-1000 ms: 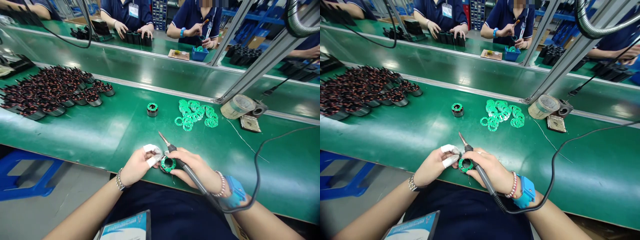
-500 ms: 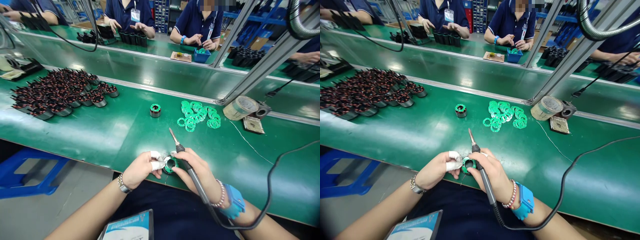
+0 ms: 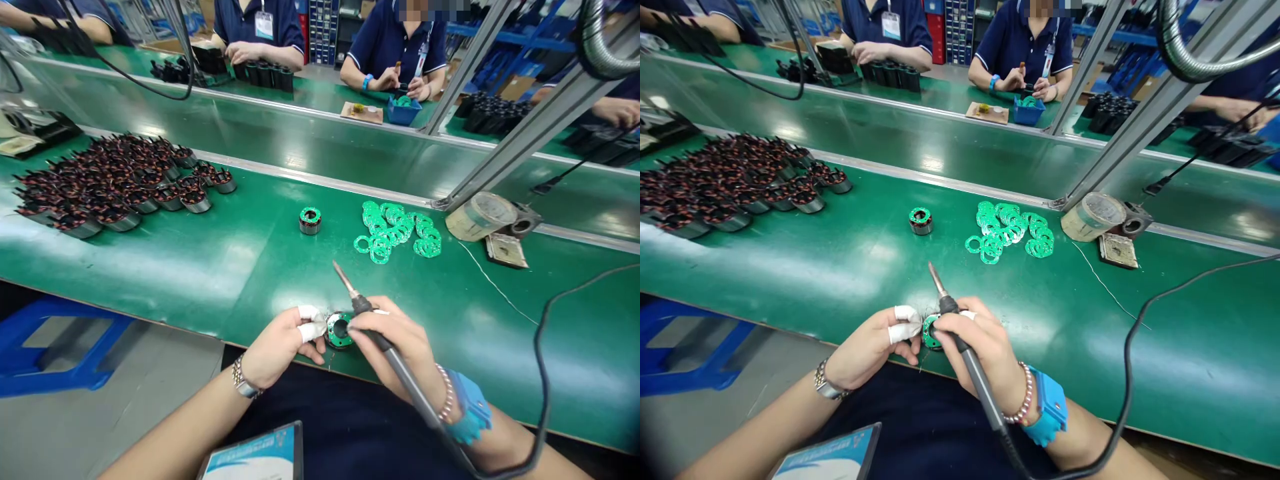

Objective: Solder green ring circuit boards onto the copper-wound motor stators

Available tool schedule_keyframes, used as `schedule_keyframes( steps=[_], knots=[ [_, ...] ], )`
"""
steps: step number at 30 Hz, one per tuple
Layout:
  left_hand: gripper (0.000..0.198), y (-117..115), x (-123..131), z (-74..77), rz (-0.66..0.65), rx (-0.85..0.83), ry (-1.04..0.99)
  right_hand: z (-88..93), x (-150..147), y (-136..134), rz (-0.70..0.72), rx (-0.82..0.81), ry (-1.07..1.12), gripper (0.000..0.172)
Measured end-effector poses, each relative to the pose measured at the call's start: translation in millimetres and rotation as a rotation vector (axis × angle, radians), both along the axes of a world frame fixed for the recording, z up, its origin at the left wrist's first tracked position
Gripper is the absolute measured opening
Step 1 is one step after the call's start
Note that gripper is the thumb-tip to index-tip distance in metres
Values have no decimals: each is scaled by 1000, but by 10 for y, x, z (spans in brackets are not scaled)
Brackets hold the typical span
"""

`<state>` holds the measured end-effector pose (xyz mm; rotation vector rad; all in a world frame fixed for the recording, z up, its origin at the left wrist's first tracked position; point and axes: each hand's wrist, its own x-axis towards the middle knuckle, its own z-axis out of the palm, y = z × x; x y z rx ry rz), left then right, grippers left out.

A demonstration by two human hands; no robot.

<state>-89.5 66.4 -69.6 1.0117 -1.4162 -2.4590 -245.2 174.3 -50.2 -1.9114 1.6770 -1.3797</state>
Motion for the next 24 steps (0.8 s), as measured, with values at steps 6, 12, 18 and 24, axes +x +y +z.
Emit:
schedule_keyframes(
  steps=[6,12,18,24],
  knots=[
    [10,-18,-13,12,-5,-19,-42,97,-197,222,56,-20,26,31],
    [11,-18,-14,1,5,-10,-43,157,-221,282,30,103,-30,19],
    [11,-23,-14,8,-11,-19,-51,141,-198,249,50,119,-20,18],
    [10,-25,-28,12,-24,-29,-68,127,-228,253,76,130,-18,19]
  ],
)
